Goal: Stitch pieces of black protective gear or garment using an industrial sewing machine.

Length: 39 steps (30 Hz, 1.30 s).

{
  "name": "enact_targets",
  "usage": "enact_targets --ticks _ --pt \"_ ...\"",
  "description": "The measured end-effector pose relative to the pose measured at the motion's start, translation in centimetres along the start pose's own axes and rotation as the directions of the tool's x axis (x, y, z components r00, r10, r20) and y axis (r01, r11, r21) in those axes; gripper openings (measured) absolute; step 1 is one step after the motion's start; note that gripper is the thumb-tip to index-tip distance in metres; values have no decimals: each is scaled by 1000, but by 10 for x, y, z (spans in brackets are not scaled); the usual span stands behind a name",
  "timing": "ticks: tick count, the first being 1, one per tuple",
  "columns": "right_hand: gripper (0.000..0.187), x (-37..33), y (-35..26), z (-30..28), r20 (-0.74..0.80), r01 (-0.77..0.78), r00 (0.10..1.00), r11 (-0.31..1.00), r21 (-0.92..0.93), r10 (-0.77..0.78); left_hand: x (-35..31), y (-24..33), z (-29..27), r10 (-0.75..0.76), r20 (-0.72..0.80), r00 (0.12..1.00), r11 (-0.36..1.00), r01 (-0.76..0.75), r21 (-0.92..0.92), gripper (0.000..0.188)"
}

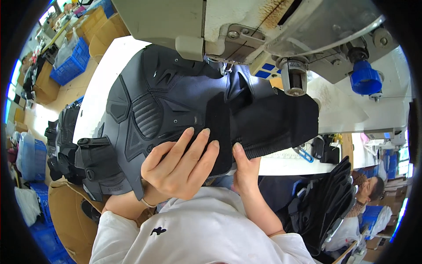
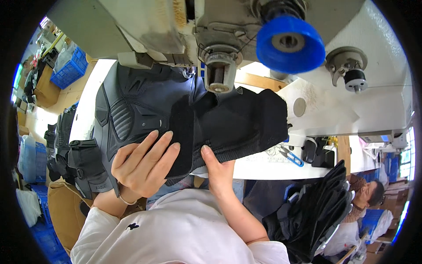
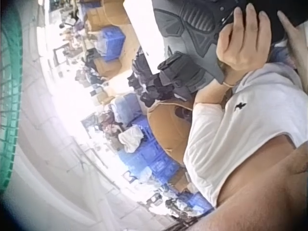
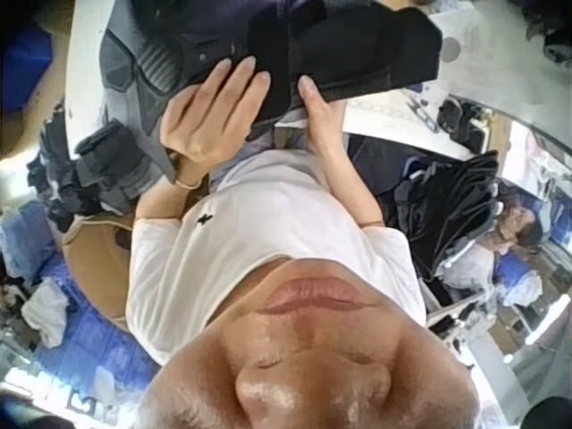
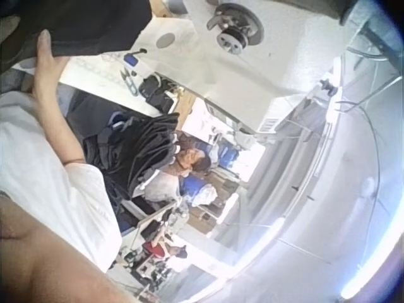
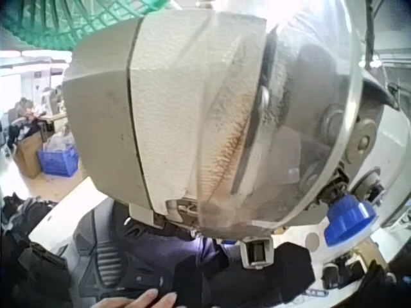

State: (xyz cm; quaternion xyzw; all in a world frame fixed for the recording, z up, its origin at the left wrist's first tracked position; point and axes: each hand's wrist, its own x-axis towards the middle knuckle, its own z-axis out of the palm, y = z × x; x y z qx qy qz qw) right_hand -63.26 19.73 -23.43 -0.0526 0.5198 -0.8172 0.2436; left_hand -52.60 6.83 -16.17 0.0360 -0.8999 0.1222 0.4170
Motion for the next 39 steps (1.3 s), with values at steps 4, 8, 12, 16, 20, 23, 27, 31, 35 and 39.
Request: enact_targets --ticks 4,8,12,16,20,23,27,31,35,39 --pt "55 4 -5 3 -4 -79 997 997 -23 79 3 -9 10 66 -92 994 998 -64 21 16" --pt "54 10 -11 1 3 -52 999 998 -32 52 7 0 7 3 -48 999 1000 -2 18 17" --pt "52 13 -15 -1 12 -47 999 998 -52 48 7 0 11 50 -94 994 997 -44 69 16" --pt "52 17 -19 0 6 -33 999 998 -61 33 8 3 13 52 -87 995 995 -44 88 16" --pt "47 21 -24 10 6 -2 1000 999 -46 3 14 3 16 -1 -72 997 998 6 65 17" --pt "43 22 -24 16 -16 -5 1000 999 -45 4 14 1 18 -1 -103 995 997 9 72 16" --pt "39 26 -12 8 -23 79 996 991 -106 -82 48 -20 -4 -529 -7 849 792 491 -362 13" --pt "37 25 -10 12 -40 62 997 995 -79 -66 48 -18 -8 -582 58 811 754 565 -334 15" --pt "37 25 -14 10 2 65 998 996 -65 -65 33 -9 0 -170 -8 985 959 164 -230 18" --pt "34 25 -17 9 15 38 999 997 -67 -37 29 -4 8 -74 -28 997 990 70 -123 16"
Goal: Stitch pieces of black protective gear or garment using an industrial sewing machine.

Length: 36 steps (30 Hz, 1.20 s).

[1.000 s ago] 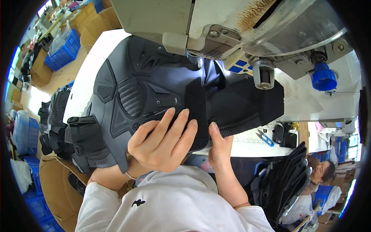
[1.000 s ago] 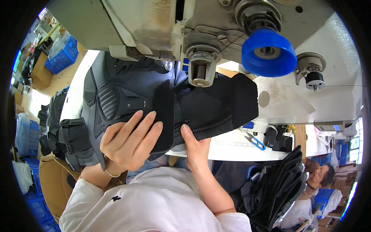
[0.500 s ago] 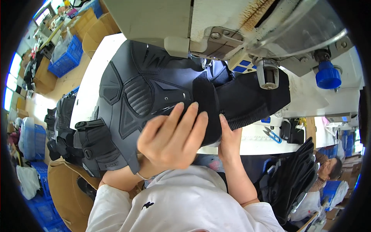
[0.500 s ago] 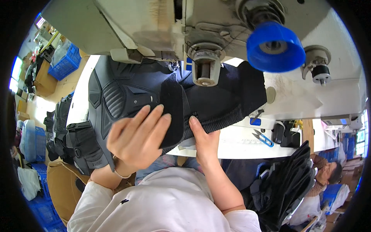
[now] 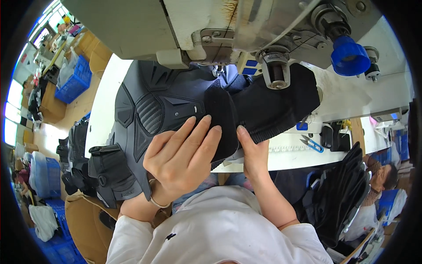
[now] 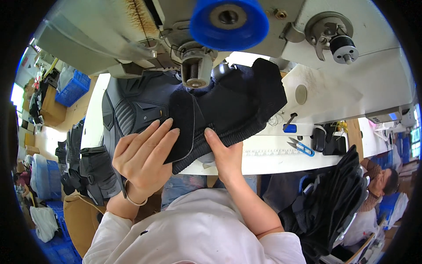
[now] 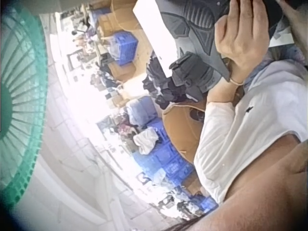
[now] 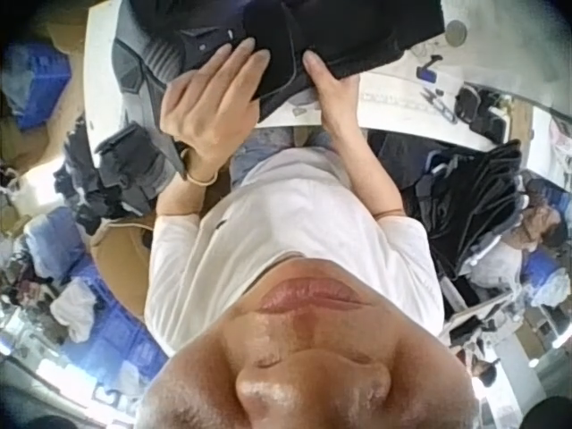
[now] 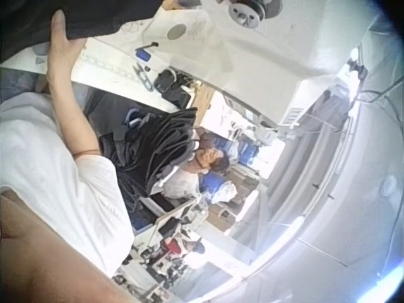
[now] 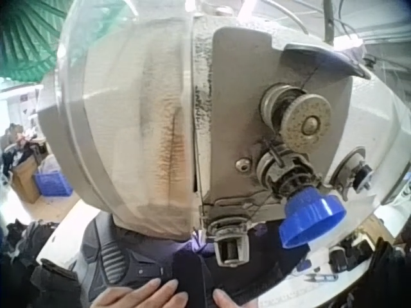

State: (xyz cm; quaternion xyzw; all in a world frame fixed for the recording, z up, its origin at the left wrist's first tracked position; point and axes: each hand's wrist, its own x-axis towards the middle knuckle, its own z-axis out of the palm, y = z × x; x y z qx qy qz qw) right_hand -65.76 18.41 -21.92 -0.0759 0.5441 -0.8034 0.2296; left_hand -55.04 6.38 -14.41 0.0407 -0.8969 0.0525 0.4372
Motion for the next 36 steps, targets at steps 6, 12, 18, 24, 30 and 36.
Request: enact_targets --ticks 6,12,18,24,30,36 --pt "35 -4 -4 10 -18 18 1000 1000 22 -17 -14 1 11 124 -39 991 982 -117 151 17" --pt "43 -6 0 13 -41 24 999 1000 7 -24 -17 -2 12 161 -48 986 971 -149 188 17" --pt "41 -3 -5 20 -41 6 999 998 55 -4 -12 -11 16 210 -67 975 961 -193 199 17" --pt "38 -5 -8 24 -44 -3 999 997 76 7 -11 -12 15 230 -44 972 951 -214 223 17" --pt "35 -3 -4 29 -53 -11 998 994 111 17 -4 -19 18 259 -73 963 951 -242 194 15" --pt "33 -7 9 41 -91 -1 996 987 162 16 3 -10 19 79 -63 995 992 -72 103 20"
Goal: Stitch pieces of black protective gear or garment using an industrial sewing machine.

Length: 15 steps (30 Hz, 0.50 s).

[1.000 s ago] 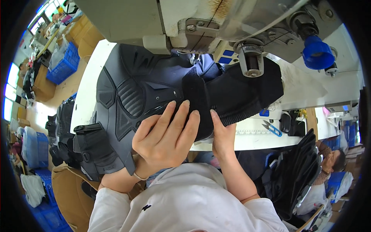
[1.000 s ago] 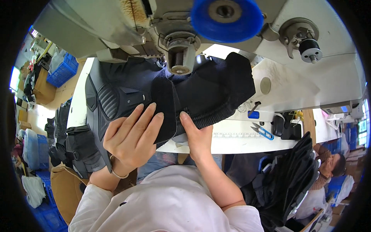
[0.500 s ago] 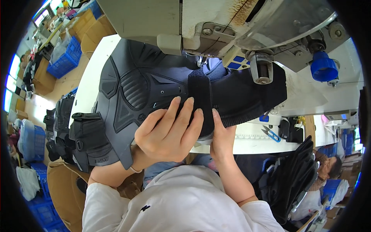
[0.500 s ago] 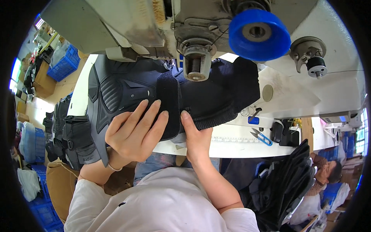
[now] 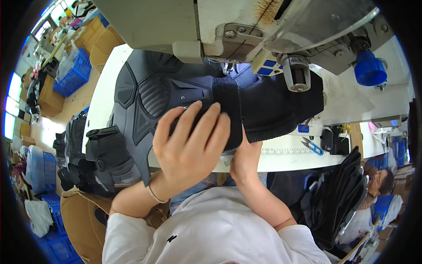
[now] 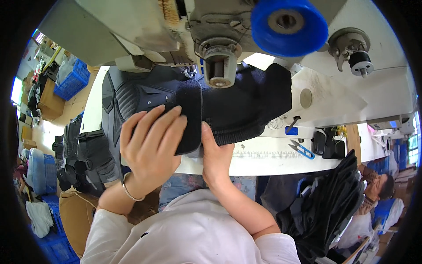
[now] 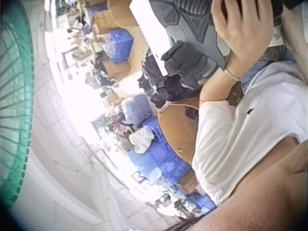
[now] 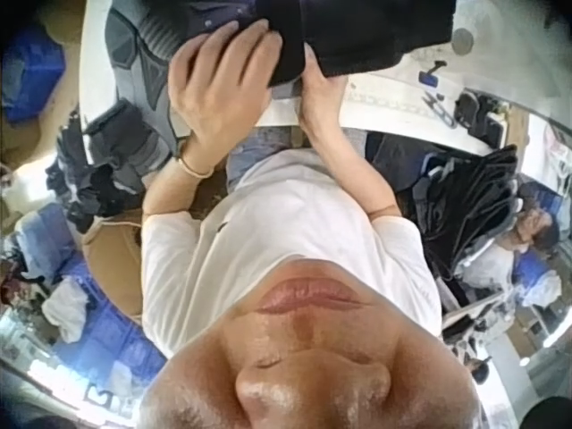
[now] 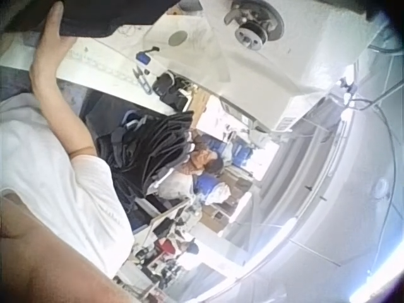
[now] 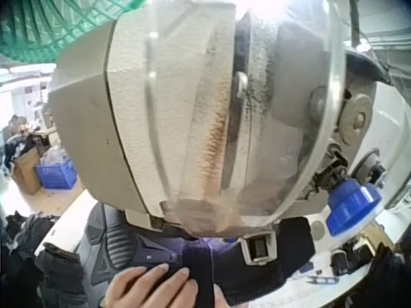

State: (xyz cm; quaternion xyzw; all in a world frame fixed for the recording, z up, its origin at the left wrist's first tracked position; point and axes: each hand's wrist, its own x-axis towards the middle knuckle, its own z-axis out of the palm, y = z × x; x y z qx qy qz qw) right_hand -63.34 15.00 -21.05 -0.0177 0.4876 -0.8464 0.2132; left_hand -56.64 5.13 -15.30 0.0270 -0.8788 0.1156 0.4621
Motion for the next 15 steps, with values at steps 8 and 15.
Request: enact_targets --ticks 8,15 --pt "36 -1 16 7 -19 97 995 993 60 -96 17 -6 -5 -682 80 727 657 657 -371 13" --pt "36 -2 12 4 24 1 1000 998 69 -2 -3 6 -4 -290 37 956 947 293 -132 19"
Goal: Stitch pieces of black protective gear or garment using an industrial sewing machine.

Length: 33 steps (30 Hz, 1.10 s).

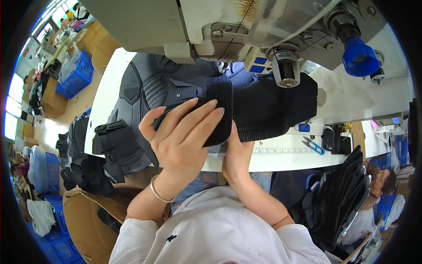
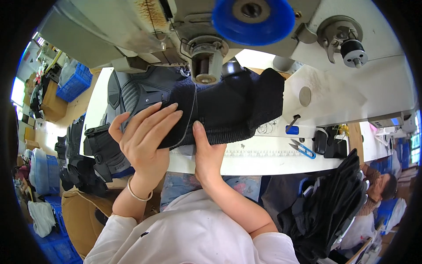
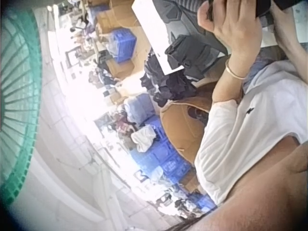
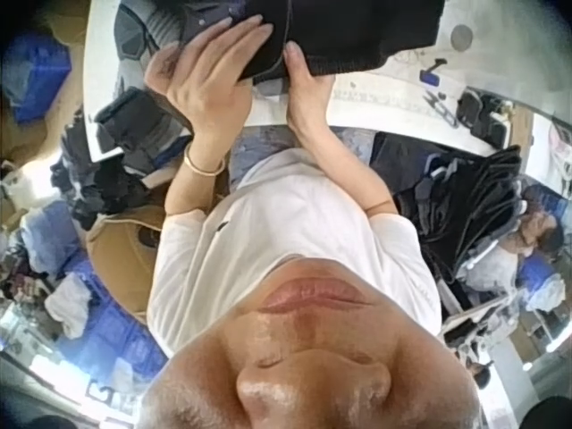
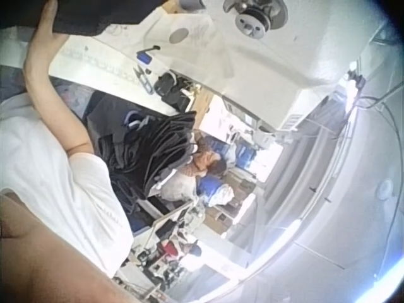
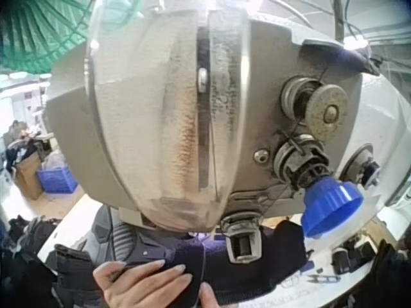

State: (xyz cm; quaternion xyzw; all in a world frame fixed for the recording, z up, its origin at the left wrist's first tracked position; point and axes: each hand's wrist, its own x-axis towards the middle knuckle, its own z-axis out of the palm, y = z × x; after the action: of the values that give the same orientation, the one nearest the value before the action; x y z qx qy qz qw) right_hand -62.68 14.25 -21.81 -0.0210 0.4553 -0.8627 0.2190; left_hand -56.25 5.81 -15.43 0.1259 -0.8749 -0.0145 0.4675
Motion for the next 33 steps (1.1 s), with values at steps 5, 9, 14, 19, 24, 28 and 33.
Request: enact_targets --ticks 5,9,14,19,24,28,33 --pt "36 -4 6 3 -2 9 1000 999 35 -9 -10 -8 5 169 -23 985 978 -165 128 18" --pt "34 -10 3 9 -43 -15 999 1000 17 16 -12 -22 8 249 -28 968 958 -242 153 15" --pt "31 -13 6 10 -8 -45 999 998 43 46 -5 -30 6 357 -7 934 922 -351 166 13" --pt "31 -15 2 13 -15 -104 994 992 75 106 2 -33 2 393 18 919 907 -391 155 13" --pt "31 -16 10 20 -21 -59 998 995 76 61 8 -44 5 437 48 898 889 -440 126 14" --pt "33 -21 4 31 10 -69 998 997 46 68 11 -52 3 445 16 895 891 -444 96 15" --pt "33 -20 6 31 11 -48 999 998 46 47 9 -51 7 413 3 911 907 -411 87 19"
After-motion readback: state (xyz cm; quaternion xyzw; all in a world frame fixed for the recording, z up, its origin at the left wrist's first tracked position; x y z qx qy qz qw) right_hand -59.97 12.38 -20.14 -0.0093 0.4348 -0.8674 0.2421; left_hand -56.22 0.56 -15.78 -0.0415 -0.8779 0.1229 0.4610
